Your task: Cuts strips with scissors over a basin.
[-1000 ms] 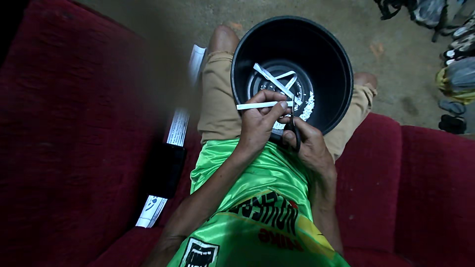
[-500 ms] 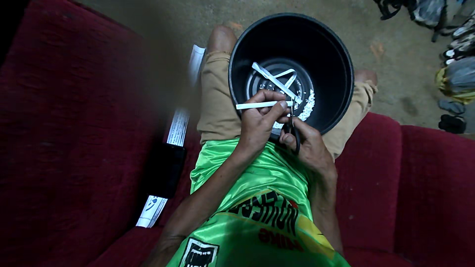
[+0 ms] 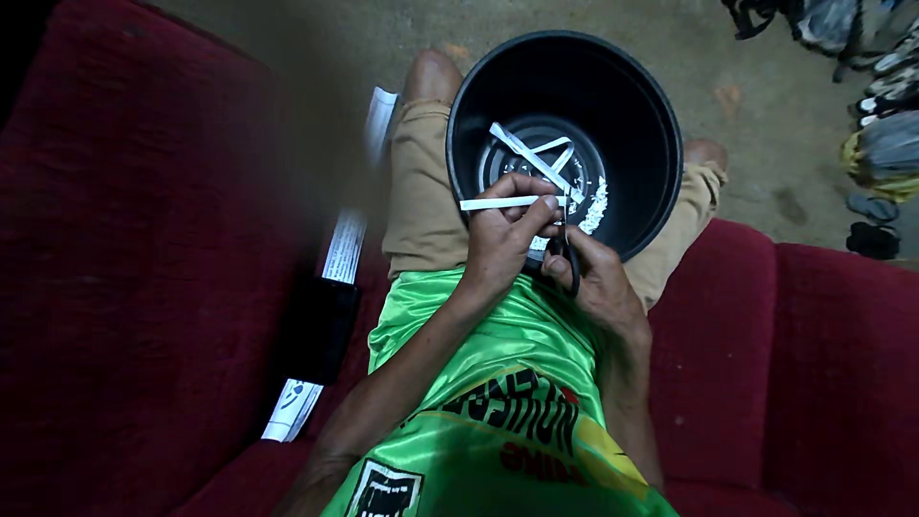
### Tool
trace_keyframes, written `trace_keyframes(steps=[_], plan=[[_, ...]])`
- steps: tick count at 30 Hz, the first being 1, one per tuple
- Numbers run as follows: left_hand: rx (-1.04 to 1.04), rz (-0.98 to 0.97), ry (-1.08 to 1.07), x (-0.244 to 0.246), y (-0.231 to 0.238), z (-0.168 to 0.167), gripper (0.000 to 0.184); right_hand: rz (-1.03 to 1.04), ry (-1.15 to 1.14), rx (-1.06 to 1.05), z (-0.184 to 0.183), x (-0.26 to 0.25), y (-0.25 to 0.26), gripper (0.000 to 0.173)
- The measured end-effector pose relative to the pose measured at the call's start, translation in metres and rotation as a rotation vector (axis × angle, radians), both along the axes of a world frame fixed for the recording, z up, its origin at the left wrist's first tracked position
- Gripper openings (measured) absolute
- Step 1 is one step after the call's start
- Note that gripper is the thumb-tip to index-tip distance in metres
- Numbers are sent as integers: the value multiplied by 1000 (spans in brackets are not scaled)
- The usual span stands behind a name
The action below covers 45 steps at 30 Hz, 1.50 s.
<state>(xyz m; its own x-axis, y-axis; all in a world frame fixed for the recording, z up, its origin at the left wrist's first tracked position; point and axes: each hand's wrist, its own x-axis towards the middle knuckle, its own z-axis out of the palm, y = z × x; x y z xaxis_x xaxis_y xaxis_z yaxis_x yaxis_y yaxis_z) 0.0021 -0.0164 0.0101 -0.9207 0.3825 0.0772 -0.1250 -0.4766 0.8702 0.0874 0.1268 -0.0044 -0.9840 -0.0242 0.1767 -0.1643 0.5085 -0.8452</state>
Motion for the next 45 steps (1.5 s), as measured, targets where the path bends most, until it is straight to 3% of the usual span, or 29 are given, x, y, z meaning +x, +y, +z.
trace_keyframes(steps=[9, 19, 30, 34, 37, 45], plan=[[-10, 13, -16, 0, 1, 0, 10, -33, 4, -44, 0, 2, -3, 32], [-70, -17, -4, 8, -6, 5, 11, 11, -50, -40, 1, 3, -1, 52], [1, 16, 18, 3, 0, -2, 10, -18, 6, -33, -1, 2, -3, 33], [-90, -12, 17, 11, -8, 6, 11, -4, -50, -45, 0, 5, -1, 42], [-18, 21, 5, 3, -2, -1, 10, 33, -53, -36, -1, 3, 0, 51], [-29, 14, 24, 3, 0, -2, 10, 18, -21, -21, -1, 2, -2, 44]])
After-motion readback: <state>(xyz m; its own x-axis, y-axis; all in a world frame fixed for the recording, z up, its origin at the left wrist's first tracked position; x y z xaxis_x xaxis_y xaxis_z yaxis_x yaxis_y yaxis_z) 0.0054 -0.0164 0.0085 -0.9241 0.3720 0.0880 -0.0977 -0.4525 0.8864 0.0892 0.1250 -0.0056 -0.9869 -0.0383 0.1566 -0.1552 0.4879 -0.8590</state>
